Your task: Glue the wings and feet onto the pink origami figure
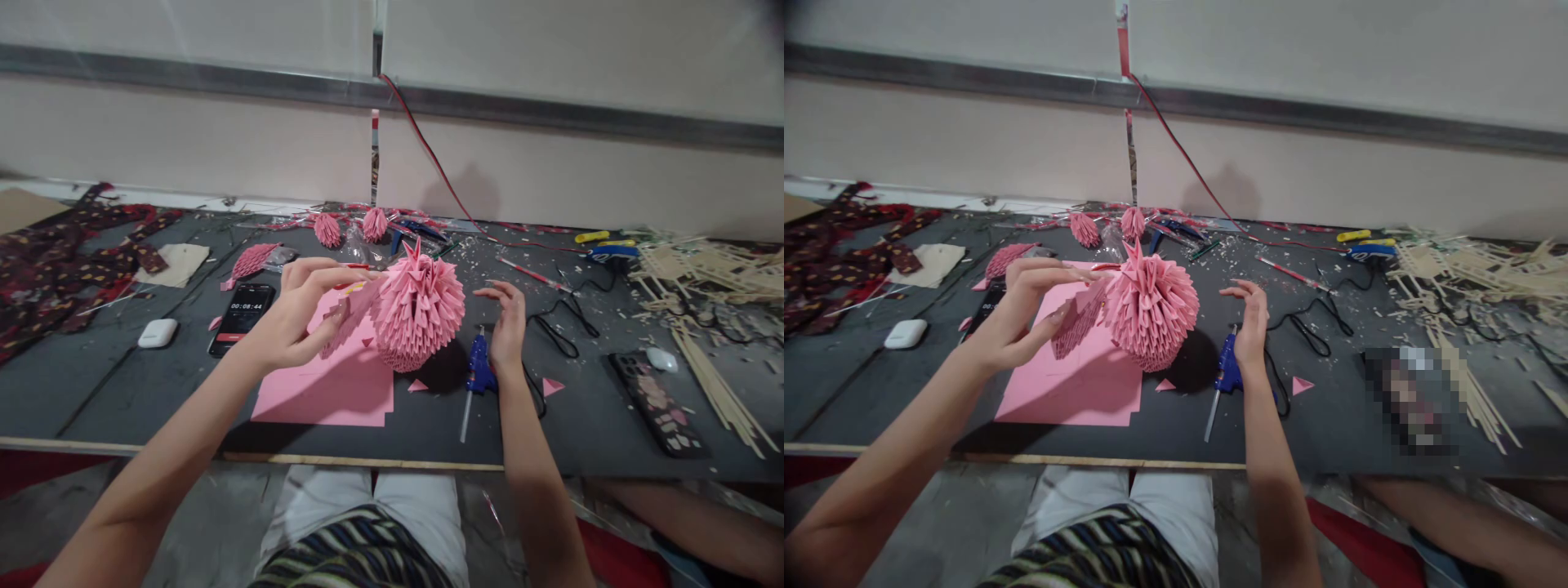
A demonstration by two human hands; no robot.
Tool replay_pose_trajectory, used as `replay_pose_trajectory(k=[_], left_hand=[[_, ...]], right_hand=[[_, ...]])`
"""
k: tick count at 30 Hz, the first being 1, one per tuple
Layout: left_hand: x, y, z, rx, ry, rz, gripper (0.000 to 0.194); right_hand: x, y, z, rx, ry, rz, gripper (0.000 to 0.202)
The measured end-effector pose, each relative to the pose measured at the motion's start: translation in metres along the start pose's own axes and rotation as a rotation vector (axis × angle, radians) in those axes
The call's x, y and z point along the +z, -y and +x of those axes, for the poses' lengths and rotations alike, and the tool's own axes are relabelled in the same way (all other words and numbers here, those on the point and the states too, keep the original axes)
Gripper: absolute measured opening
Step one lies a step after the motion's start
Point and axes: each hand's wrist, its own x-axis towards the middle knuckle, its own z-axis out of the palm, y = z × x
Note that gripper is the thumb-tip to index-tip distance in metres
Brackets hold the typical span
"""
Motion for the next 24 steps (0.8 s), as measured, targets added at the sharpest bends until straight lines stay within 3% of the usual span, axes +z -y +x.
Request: replay_pose_trajectory(k=[7, 17, 24], left_hand=[[-0.002, 0.008, 0.000, 0.095, 0.186, -0.081, 0.069], [-0.010, 0.011, 0.001, 0.022, 0.213, -0.069, 0.062], [-0.004, 0.013, -0.002, 0.007, 0.207, -0.129, 0.064]], right_hand=[[0.003, -0.003, 0.002, -0.011, 0.024, -0.070, 0.049], [0.007, -0.006, 0.002, 0.021, 0.002, -0.125, 0.058], [0.006, -0.004, 0.005, -0.005, -0.029, -0.058, 0.058]])
